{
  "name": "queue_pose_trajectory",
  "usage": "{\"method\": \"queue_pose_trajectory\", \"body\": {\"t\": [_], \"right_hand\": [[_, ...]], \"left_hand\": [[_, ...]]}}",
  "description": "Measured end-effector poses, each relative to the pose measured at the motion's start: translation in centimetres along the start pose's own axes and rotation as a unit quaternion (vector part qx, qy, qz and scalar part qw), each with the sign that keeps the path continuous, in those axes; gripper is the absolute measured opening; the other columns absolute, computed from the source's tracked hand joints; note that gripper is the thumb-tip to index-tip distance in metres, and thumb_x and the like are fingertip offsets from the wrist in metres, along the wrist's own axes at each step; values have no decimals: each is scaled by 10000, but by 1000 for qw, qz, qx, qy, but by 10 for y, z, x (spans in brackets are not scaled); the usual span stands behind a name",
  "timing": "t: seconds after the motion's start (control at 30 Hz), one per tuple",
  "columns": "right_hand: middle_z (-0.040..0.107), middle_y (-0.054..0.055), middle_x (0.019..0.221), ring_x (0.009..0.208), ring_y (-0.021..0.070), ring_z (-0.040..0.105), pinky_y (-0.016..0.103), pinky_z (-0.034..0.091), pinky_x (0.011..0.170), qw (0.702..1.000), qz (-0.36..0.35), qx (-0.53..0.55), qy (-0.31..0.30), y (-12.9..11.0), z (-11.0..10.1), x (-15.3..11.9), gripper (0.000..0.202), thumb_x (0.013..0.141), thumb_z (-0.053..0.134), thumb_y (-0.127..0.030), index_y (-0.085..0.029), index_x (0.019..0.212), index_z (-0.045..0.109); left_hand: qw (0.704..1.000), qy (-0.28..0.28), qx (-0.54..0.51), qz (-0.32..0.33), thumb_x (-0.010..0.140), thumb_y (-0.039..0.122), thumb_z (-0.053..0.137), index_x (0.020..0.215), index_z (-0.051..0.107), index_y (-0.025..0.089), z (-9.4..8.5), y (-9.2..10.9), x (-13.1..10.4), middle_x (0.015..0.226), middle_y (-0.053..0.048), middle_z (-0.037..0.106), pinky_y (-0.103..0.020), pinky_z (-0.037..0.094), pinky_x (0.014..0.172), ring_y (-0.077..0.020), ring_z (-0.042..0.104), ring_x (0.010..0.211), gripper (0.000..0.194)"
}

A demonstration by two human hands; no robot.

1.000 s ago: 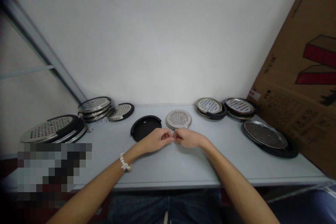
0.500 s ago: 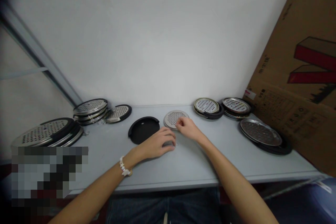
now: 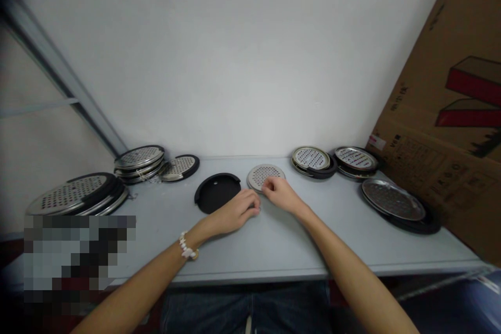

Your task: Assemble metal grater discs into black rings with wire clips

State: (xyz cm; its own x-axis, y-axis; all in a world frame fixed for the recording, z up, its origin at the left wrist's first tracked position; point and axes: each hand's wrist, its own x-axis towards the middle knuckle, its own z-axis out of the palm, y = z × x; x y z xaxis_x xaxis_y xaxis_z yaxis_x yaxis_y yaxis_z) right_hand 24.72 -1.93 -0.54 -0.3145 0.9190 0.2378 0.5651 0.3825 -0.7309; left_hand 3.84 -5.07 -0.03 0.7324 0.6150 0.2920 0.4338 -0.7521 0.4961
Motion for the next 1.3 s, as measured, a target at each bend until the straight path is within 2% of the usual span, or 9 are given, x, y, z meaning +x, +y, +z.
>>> {"method": "queue_pose_trajectory", "body": {"t": [0.1, 0.23, 0.4, 0.53, 0.67, 0.9, 0.97, 1.1, 1.3], "right_hand": [[611, 9, 759, 700, 148, 512, 271, 380, 671, 998, -52, -12, -16, 2, 2, -2, 60, 799, 591, -162, -149, 829, 641], [639, 62, 971, 923, 208, 549, 373, 386, 903, 989, -129, -56, -50, -2, 5, -7, 222, 772, 686, -147, -156, 993, 689], [627, 91, 1052, 1062, 259, 531, 453, 316, 1025, 977, -130, -100, -137, -13, 4, -14, 219, 788, 734, -179, -181, 1006, 736], [647, 84, 952, 985, 244, 544, 408, 361, 974, 975, -98, -121, -156, -12, 4, -14, 116, 793, 701, -159, -154, 900, 745], [647, 45, 759, 801, 189, 548, 317, 410, 818, 969, -60, -109, -212, -10, 3, -14, 82, 791, 649, -123, -137, 793, 729], [605, 7, 645, 645, 135, 493, 253, 378, 644, 958, -49, -85, -270, -14, 0, -17, 107, 784, 614, -113, -142, 694, 664], [584, -2, 651, 632, 127, 480, 248, 369, 623, 964, -45, -61, -255, -13, 0, -16, 91, 796, 602, -127, -147, 713, 636], [589, -2, 722, 666, 128, 498, 246, 385, 627, 987, -22, 41, -153, -10, 1, -12, 36, 835, 560, -178, -163, 807, 578], [635, -5, 713, 612, 135, 546, 265, 430, 601, 977, 5, 211, -42, -11, 6, -4, 157, 856, 569, -341, -200, 892, 510]], "left_hand": [[995, 66, -34, -60, 960, 214, 475, 921, 583, 168, -7, -2, 4, 951, -58, 622, -311, 435, 851, -185, 557, 900, 123], [971, 148, -105, -153, 905, 249, 549, 865, 638, 156, -15, -6, 10, 857, -46, 676, -291, 456, 761, -173, 598, 791, 135], [937, 202, -196, -207, 792, 300, 698, 777, 710, 148, -16, -14, 12, 804, -49, 734, -287, 499, 759, -181, 657, 762, 153], [929, 216, -213, -212, 763, 297, 721, 816, 742, 142, -13, -22, 12, 831, -72, 754, -301, 516, 774, -193, 680, 777, 165], [929, 217, -217, -208, 753, 287, 719, 838, 751, 137, -9, -28, 12, 854, -90, 760, -312, 530, 784, -206, 694, 801, 176], [927, 214, -228, -208, 718, 300, 744, 817, 743, 133, -5, -32, 11, 814, -84, 752, -306, 530, 754, -201, 685, 763, 194], [927, 212, -227, -211, 736, 329, 733, 815, 747, 135, -7, -30, 11, 825, -85, 757, -303, 523, 761, -202, 684, 775, 210], [930, 198, -224, -212, 783, 365, 686, 828, 754, 135, -12, -22, 12, 841, -80, 759, -295, 505, 764, -200, 676, 790, 245], [935, 173, -234, -204, 808, 380, 667, 868, 767, 130, -13, -18, 11, 874, -75, 767, -294, 512, 778, -210, 681, 827, 275]]}}
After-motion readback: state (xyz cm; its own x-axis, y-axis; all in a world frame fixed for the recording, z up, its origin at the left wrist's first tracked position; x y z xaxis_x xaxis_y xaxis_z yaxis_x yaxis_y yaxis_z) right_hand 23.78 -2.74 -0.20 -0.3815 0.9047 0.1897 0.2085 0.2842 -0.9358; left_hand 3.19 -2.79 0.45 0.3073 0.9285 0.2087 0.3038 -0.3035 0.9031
